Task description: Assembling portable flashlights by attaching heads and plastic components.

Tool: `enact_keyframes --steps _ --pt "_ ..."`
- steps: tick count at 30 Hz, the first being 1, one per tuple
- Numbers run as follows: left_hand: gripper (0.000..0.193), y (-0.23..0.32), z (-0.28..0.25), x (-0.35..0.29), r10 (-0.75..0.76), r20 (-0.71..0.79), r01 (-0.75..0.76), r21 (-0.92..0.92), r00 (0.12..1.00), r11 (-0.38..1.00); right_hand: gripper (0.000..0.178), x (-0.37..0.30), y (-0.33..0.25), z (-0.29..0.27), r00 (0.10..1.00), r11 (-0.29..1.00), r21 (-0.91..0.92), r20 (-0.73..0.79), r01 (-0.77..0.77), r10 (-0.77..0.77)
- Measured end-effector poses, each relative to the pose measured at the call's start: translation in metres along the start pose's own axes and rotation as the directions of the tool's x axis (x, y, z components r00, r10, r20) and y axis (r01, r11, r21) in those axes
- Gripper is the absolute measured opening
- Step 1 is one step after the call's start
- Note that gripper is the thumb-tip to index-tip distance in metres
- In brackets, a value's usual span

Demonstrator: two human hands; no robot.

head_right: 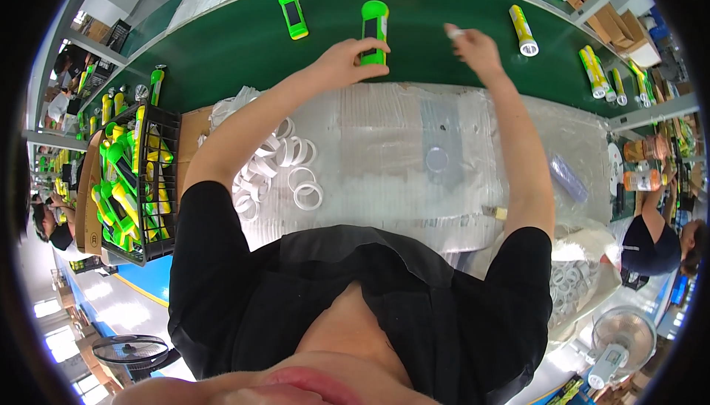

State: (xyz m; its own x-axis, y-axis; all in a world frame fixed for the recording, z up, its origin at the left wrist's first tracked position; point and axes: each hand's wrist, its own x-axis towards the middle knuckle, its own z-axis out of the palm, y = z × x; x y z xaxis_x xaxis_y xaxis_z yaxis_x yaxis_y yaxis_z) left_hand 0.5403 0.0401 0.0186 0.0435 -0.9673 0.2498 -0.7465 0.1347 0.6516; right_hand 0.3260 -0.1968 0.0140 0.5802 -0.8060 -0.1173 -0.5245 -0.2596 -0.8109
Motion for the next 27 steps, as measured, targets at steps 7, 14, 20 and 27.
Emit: enact_keyframes --steps 7,14,20,27 --pt "0.040 0.103 0.014 -0.108 0.143 0.134 -0.133 -0.083 0.981 0.988 0.044 -0.177 -0.084 0.098 0.976 0.440 0.885 0.204 -0.149 -0.080" --pt "0.027 0.117 -0.004 -0.122 0.200 -0.471 -0.333 -0.218 0.859 0.918 0.066 -0.284 -0.069 0.120 0.866 0.506 0.846 0.372 -0.168 -0.333" --pt "0.034 0.127 0.027 -0.156 -0.037 -0.055 -0.011 -0.691 0.998 0.722 0.053 -0.325 -0.070 0.117 0.843 0.614 0.788 0.352 -0.033 -0.406" --pt "0.033 0.151 0.048 -0.164 0.410 -0.178 -0.446 -0.292 0.895 0.846 0.050 -0.346 -0.056 0.121 0.935 0.617 0.787 0.213 0.008 -0.285"
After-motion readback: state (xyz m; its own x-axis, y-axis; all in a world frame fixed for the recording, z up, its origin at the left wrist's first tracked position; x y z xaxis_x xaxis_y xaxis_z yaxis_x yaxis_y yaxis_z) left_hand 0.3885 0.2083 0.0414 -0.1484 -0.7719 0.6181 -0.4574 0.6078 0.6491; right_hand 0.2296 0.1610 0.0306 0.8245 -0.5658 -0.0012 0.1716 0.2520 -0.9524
